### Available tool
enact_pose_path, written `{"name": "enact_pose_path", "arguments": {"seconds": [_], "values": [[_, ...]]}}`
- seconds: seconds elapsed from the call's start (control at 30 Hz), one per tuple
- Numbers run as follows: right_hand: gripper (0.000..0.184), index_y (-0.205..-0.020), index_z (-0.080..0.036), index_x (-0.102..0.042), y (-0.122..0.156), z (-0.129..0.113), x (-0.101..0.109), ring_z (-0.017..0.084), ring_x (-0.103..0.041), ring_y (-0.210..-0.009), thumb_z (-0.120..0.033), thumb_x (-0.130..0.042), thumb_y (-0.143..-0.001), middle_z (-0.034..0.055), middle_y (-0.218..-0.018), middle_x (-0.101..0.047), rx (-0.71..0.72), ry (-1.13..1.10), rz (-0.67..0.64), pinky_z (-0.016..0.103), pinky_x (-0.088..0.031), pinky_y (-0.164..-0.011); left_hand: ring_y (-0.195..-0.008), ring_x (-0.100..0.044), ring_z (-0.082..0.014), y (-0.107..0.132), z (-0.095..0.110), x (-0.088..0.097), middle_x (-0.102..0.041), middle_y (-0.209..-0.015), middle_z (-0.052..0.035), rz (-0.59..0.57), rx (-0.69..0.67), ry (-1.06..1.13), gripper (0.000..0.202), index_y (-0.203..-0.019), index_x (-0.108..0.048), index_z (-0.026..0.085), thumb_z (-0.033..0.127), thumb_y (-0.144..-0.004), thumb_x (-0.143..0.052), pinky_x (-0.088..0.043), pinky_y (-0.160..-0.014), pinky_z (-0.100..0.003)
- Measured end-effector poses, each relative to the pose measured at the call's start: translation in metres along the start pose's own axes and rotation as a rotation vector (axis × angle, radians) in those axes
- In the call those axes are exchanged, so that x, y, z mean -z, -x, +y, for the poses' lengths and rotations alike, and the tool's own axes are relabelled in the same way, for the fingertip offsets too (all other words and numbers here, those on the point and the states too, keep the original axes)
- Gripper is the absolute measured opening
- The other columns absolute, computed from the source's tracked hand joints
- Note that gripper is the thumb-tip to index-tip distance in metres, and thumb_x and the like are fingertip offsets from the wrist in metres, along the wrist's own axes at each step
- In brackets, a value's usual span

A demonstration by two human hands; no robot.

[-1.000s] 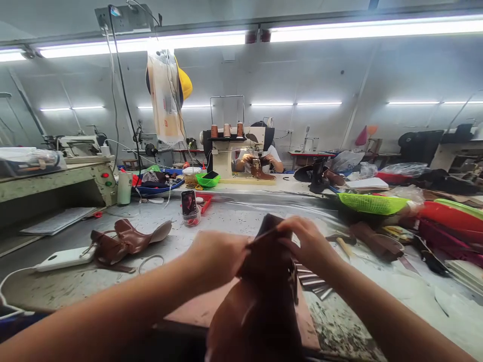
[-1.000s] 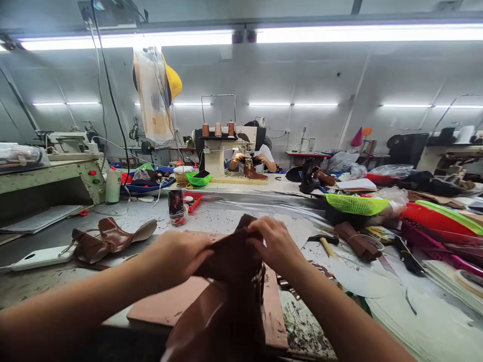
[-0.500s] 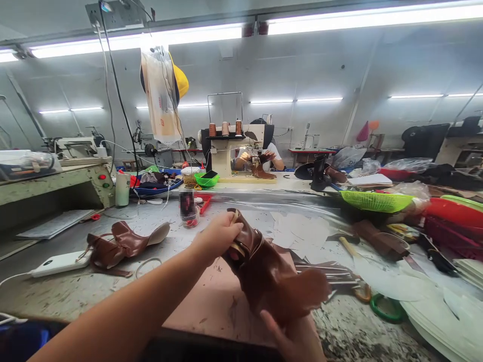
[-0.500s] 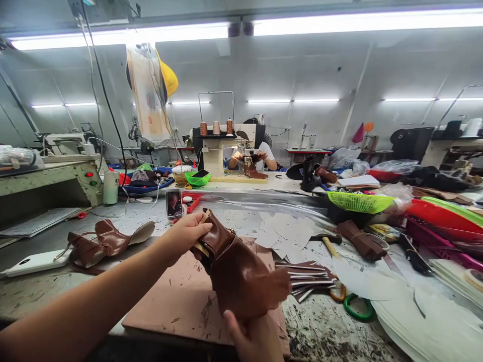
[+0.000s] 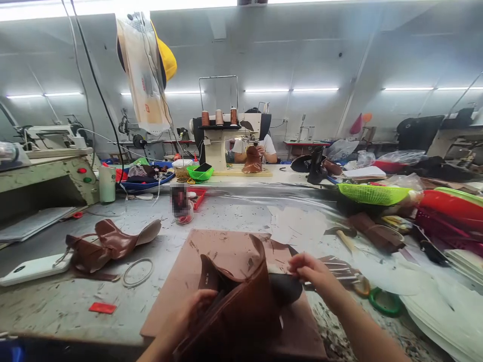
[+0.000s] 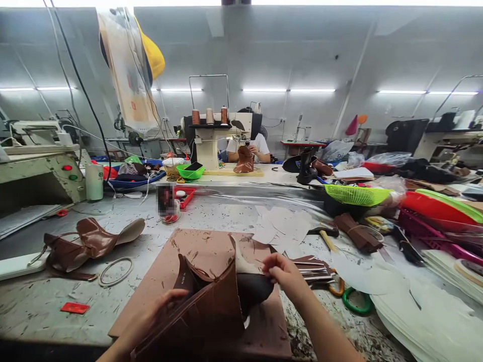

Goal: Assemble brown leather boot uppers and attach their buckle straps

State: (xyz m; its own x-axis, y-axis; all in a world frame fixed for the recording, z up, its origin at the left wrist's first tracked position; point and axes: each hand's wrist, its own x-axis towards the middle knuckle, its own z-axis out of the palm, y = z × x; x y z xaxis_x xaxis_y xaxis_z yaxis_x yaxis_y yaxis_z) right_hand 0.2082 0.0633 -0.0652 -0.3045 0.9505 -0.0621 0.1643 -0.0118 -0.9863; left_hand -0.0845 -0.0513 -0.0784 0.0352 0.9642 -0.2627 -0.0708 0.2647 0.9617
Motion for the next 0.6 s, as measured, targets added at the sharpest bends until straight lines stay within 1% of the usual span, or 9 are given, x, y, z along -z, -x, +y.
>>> {"name": "enact_pose_path", "arguments": {"seconds": [0.07,0.13,0.2,0.23,0.3,0.37,0.47,0.53,0.6], "values": [[0.020,-0.071,-0.017,-0.058,0.001,0.016,-0.001,0.021,-0.060,-0.068,-0.020,-0.044,-0.057,0.0040,-0.068,-0.062,0.073,0.358,-0.050,0.036,-0.048,-0.066,-0.092,-0.062,-0.0221,-0.004,-0.014,0.006,-0.069,-0.096,-0.0041,-0.086,-0.103,-0.331,0.036,-0.095,-0.066,0.021,0.049,-0.076,-0.055,-0.048,-0.084,-0.033],[0.038,-0.088,-0.016,-0.063,0.004,0.027,0.000,0.027,-0.059,-0.090,-0.016,-0.045,-0.055,0.0105,-0.093,-0.064,0.131,0.623,-0.087,0.044,-0.045,-0.083,-0.098,-0.060,-0.0237,-0.013,-0.028,0.010,-0.068,-0.103,-0.0058,-0.103,-0.261,-0.635,0.032,-0.100,-0.067,0.022,0.042,-0.082,-0.049,-0.045,-0.089,-0.036],[0.053,-0.108,-0.017,-0.060,0.006,0.032,0.001,0.031,-0.046,-0.117,-0.014,-0.049,-0.056,0.0146,-0.125,-0.051,0.178,0.721,-0.104,0.048,-0.035,-0.098,-0.110,-0.054,-0.0262,-0.023,-0.045,0.013,-0.064,-0.115,-0.0073,-0.105,-0.432,-0.875,0.034,-0.106,-0.066,0.024,0.039,-0.085,-0.044,-0.040,-0.098,-0.039],[0.055,-0.113,-0.019,-0.059,0.008,0.033,0.001,0.031,-0.038,-0.124,-0.015,-0.052,-0.059,0.0139,-0.134,-0.043,0.202,0.724,-0.109,0.049,-0.031,-0.102,-0.115,-0.051,-0.0269,-0.028,-0.053,0.015,-0.061,-0.119,-0.0065,-0.124,-0.496,-0.971,0.035,-0.111,-0.064,0.026,0.039,-0.085,-0.044,-0.037,-0.101,-0.040],[0.045,-0.112,-0.021,-0.059,0.011,0.031,-0.001,0.029,-0.033,-0.128,-0.020,-0.052,-0.068,0.0125,-0.138,-0.038,0.272,0.675,-0.095,0.049,-0.029,-0.103,-0.120,-0.047,-0.0268,-0.034,-0.067,0.017,-0.057,-0.124,-0.0046,-0.206,-0.590,-1.137,0.039,-0.122,-0.055,0.030,0.037,-0.084,-0.049,-0.031,-0.106,-0.042],[0.032,-0.103,-0.021,-0.063,0.014,0.027,-0.007,0.028,-0.039,-0.124,-0.023,-0.049,-0.075,0.0126,-0.132,-0.044,0.361,0.611,-0.070,0.048,-0.034,-0.100,-0.122,-0.046,-0.0273,-0.038,-0.074,0.015,-0.053,-0.129,-0.0046,-0.222,-0.635,-1.266,0.046,-0.129,-0.047,0.031,0.033,-0.084,-0.053,-0.028,-0.107,-0.043],[0.022,-0.089,-0.019,-0.062,0.012,0.021,-0.024,0.025,-0.057,-0.095,-0.029,-0.044,-0.080,0.0108,-0.099,-0.061,0.441,0.459,-0.067,0.040,-0.047,-0.082,-0.123,-0.044,-0.0304,-0.041,-0.066,0.004,-0.051,-0.130,-0.0084,-0.165,-0.596,-1.383,0.048,-0.131,-0.045,0.028,0.029,-0.084,-0.054,-0.031,-0.106,-0.047],[0.021,-0.085,-0.018,-0.058,0.003,0.018,-0.037,0.022,-0.058,-0.076,-0.033,-0.044,-0.079,0.0059,-0.079,-0.061,0.386,0.281,0.040,0.034,-0.049,-0.070,-0.123,-0.043,-0.0326,-0.045,-0.055,-0.005,-0.051,-0.130,-0.0104,-0.158,-0.577,-1.418,0.048,-0.131,-0.046,0.027,0.027,-0.084,-0.053,-0.031,-0.104,-0.051],[0.021,-0.082,-0.018,-0.055,-0.015,0.015,-0.045,0.020,-0.056,-0.070,-0.037,-0.048,-0.075,0.0033,-0.072,-0.060,0.234,0.091,0.171,0.031,-0.047,-0.064,-0.123,-0.042,-0.0334,-0.048,-0.043,-0.013,-0.051,-0.130,-0.0092,-0.167,-0.594,-1.420,0.046,-0.131,-0.045,0.029,0.024,-0.085,-0.050,-0.027,-0.104,-0.056]]}}
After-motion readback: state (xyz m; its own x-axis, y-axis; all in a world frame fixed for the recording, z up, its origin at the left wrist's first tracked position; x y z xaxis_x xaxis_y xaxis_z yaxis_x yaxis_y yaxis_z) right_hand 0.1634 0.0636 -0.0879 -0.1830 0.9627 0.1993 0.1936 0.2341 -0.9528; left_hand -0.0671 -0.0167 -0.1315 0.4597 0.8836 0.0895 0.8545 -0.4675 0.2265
